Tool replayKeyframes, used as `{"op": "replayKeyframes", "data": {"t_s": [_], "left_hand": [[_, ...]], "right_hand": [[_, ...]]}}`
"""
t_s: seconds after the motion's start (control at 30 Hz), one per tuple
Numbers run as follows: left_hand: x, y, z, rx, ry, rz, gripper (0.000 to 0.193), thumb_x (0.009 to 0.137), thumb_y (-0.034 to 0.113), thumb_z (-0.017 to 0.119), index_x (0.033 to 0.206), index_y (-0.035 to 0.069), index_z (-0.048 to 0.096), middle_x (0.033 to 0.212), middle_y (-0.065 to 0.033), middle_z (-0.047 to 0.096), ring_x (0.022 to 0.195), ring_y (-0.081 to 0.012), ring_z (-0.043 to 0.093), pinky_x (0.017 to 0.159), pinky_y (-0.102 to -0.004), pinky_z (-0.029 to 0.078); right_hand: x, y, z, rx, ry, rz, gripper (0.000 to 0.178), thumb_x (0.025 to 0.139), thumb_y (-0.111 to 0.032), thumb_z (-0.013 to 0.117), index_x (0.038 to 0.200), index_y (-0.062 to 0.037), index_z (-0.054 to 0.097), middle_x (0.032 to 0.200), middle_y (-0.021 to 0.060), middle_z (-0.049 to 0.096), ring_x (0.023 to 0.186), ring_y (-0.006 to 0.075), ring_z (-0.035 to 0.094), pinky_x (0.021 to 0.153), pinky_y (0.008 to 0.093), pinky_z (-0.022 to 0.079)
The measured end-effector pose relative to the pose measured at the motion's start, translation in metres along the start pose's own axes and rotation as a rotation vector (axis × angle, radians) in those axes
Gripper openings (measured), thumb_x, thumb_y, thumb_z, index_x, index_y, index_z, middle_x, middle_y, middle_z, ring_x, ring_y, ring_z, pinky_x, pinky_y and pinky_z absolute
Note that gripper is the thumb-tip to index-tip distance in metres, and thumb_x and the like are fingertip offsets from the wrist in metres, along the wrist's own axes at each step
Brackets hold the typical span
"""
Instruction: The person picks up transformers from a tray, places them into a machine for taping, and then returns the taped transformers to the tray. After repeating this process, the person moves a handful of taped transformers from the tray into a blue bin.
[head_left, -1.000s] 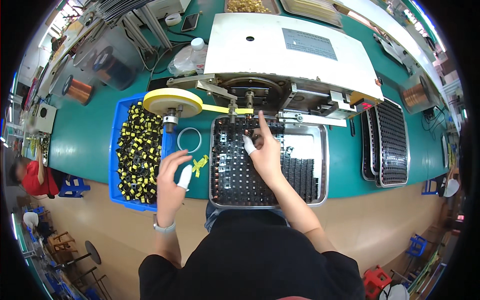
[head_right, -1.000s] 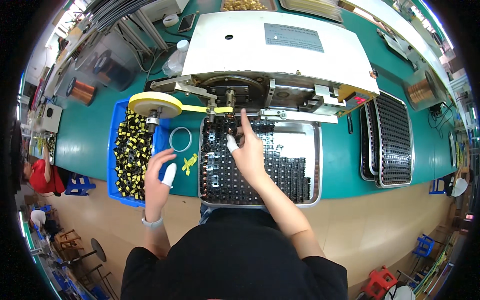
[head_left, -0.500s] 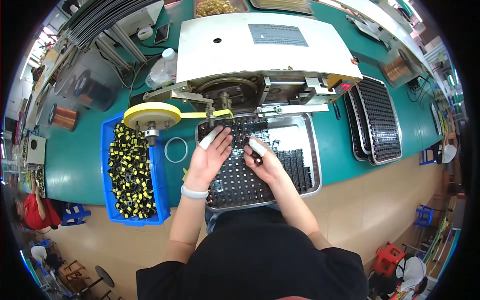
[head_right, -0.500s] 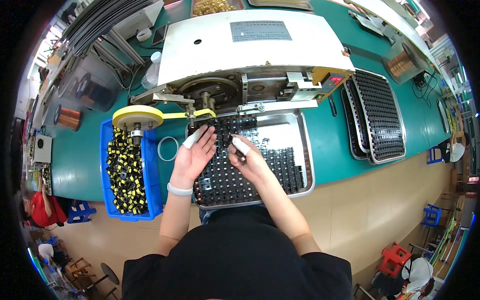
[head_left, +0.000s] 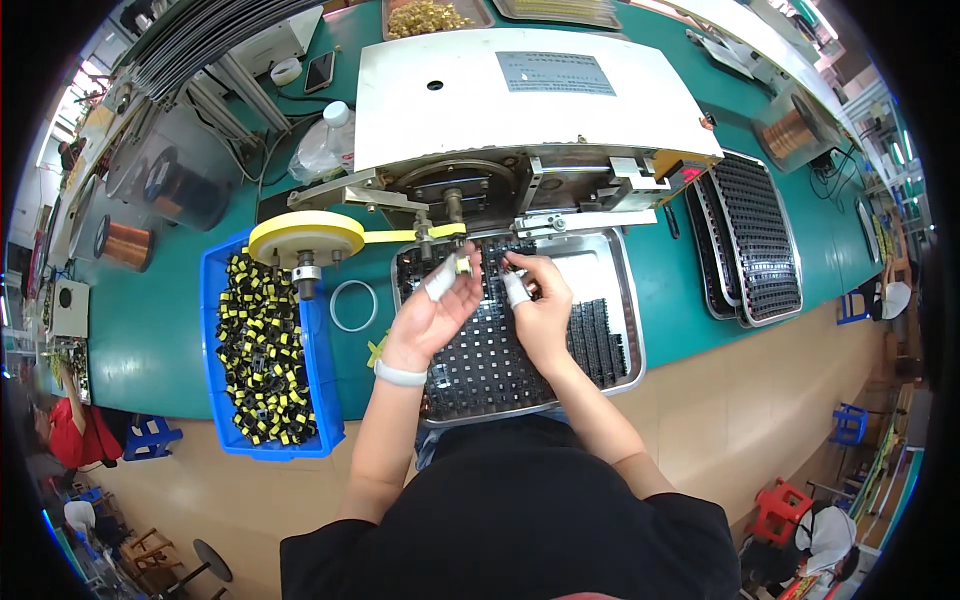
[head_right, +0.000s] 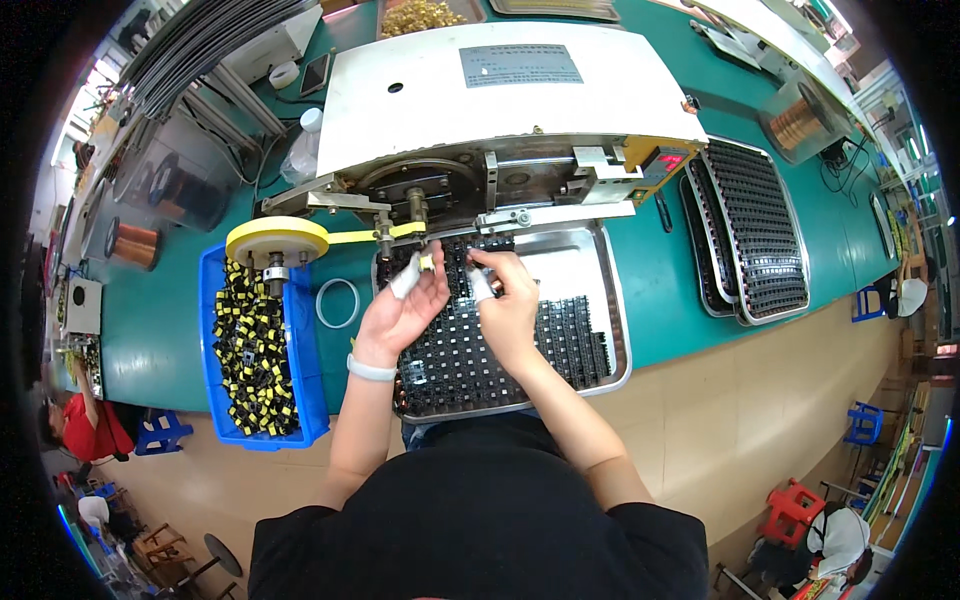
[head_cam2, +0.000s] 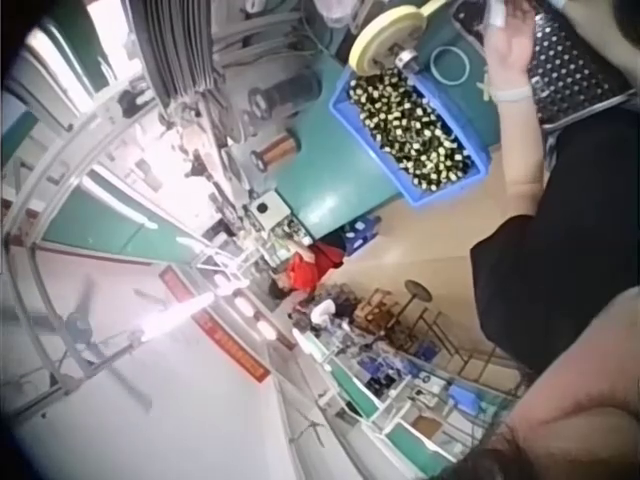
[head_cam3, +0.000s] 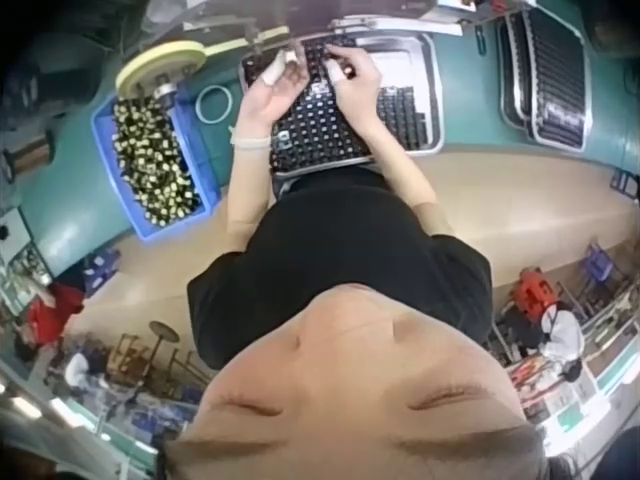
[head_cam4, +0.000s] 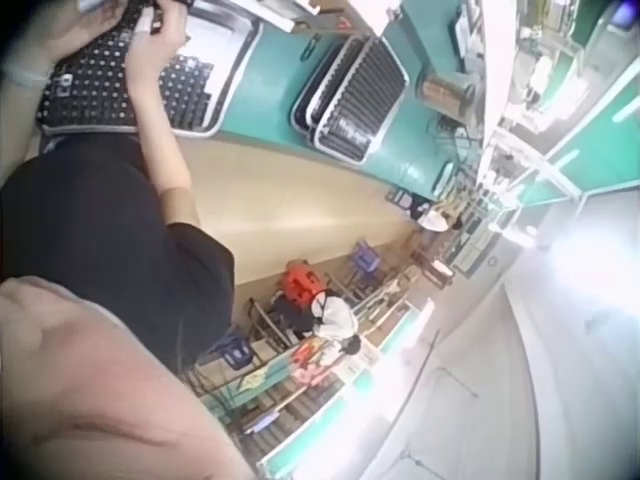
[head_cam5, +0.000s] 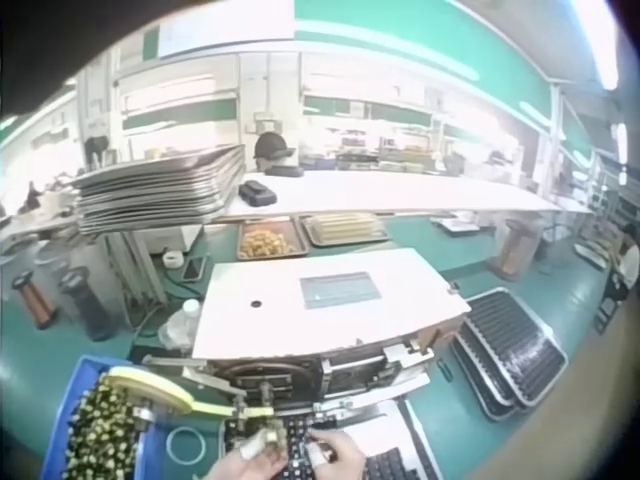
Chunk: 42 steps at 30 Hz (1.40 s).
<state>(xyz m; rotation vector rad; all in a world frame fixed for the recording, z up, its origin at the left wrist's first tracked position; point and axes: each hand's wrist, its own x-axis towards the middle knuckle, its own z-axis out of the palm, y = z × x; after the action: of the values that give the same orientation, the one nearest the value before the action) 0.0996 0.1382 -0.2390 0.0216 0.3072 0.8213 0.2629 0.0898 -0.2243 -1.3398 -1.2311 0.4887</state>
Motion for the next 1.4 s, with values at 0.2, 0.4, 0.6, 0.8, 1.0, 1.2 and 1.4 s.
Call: {"op": "replayKeyframes", "data": {"t_s": [0.2,0.4,0.6,0.8,1.0,1.2,1.4], "left_hand": [[-0.053,0.001,-0.021,0.036,0.01,0.101,0.045,0.099,0.017,0.051,0.141,0.007,0.042,0.119,-0.0083,0.061,0.105,-0.0173,0.06,0.092,-0.0335,0.05],[-0.082,0.001,-0.04,-0.129,0.054,0.123,0.043,0.1,0.02,0.05,0.141,0.011,0.043,0.12,-0.0052,0.062,0.106,-0.0172,0.06,0.09,-0.0348,0.048],[-0.086,-0.003,-0.044,-0.157,0.019,0.125,0.042,0.1,0.021,0.048,0.141,0.013,0.044,0.124,-0.0053,0.061,0.107,-0.018,0.06,0.092,-0.036,0.048],[-0.087,-0.007,-0.046,-0.183,-0.012,0.11,0.039,0.101,0.02,0.046,0.139,0.013,0.046,0.128,-0.0062,0.059,0.11,-0.0191,0.059,0.092,-0.0364,0.048],[-0.086,-0.006,-0.034,-0.103,0.11,0.103,0.039,0.1,0.019,0.046,0.138,0.01,0.047,0.13,-0.0086,0.058,0.102,-0.0185,0.059,0.085,-0.0319,0.049],[-0.062,0.007,-0.025,-0.064,0.085,0.062,0.037,0.1,0.017,0.045,0.134,0.005,0.05,0.132,-0.0087,0.055,0.095,-0.0165,0.056,0.079,-0.0286,0.047],[-0.014,0.013,-0.006,0.136,0.098,0.066,0.042,0.098,0.026,0.052,0.132,0.004,0.051,0.128,-0.0082,0.056,0.091,-0.015,0.053,0.076,-0.0272,0.043]], "right_hand": [[0.008,-0.012,0.037,-0.149,-0.064,-0.172,0.039,0.072,0.014,0.06,0.106,-0.0048,0.067,0.093,0.0106,0.063,0.077,0.0247,0.063,0.061,0.0296,0.05],[0.009,-0.012,0.05,-0.227,-0.055,-0.282,0.043,0.068,0.016,0.055,0.106,-0.0006,0.065,0.094,0.0141,0.062,0.08,0.031,0.064,0.068,0.0347,0.052],[0.015,0.004,0.058,-0.271,0.002,-0.401,0.039,0.074,0.011,0.063,0.111,-0.0005,0.064,0.099,0.0155,0.064,0.077,0.0265,0.065,0.067,0.0335,0.052],[0.006,0.003,0.044,0.483,-0.236,0.663,0.057,0.084,0.003,0.065,0.136,0.0032,0.043,0.101,0.0116,0.065,0.079,0.0166,0.064,0.069,0.0255,0.051],[-0.002,0.006,0.017,0.844,-0.325,0.933,0.04,0.09,0.005,0.051,0.129,0.01,0.045,0.12,0.0252,0.054,0.111,0.0328,0.06,0.099,0.0345,0.049],[-0.004,-0.006,0.006,0.688,-0.356,0.8,0.033,0.095,0.0,0.046,0.126,0.0098,0.048,0.111,0.0227,0.062,0.098,0.0293,0.066,0.088,0.0308,0.054],[0.0,-0.016,-0.01,0.367,-0.458,0.694,0.027,0.095,-0.003,0.048,0.121,0.0006,0.054,0.083,0.0077,0.063,0.059,0.0097,0.056,0.051,0.0199,0.04]]}}
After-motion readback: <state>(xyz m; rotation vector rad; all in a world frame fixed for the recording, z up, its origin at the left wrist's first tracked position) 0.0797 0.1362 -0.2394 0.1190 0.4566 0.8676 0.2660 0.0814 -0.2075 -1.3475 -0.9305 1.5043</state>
